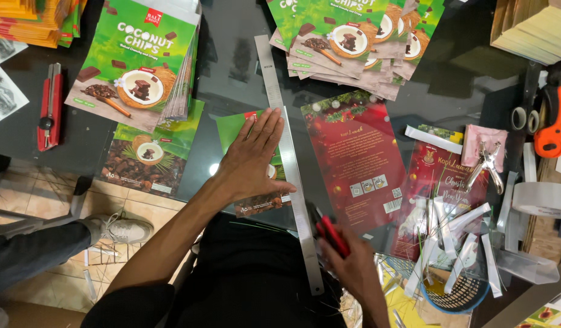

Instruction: The person uses a utility knife and a long metal ruler to manually trim the edges off printed paper sheets on a glass table. They position the ruler along the crop marks, apply pressure, and pull the blade along the edge, repeating this for multiple stacks of sheets.

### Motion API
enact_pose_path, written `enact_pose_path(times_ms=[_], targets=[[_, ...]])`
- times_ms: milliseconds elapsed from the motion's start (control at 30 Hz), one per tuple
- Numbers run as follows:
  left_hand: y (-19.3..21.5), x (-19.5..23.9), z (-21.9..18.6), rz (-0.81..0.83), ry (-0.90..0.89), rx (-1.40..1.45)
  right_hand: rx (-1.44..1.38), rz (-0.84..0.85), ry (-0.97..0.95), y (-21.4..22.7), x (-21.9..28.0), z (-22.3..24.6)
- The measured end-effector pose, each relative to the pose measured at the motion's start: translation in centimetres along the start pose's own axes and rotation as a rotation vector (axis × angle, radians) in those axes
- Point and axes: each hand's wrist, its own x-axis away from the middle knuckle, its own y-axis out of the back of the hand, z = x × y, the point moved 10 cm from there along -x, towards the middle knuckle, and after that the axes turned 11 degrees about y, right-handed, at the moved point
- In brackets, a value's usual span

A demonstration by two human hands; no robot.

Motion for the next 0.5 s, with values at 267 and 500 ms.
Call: enact_pose_path(times_ms=[267, 500], targets=[[-0.3, -1.1, -0.6, 0.213, 0.128, -0.051, 0.295, -0.166, 0.929, -0.7, -7.9, 19.2], [-1.7, -2.1, -0.9, 0.223, 0.147, -0.168, 0.559, 0.025, 0.71, -4.5, -12.0, 18.7]])
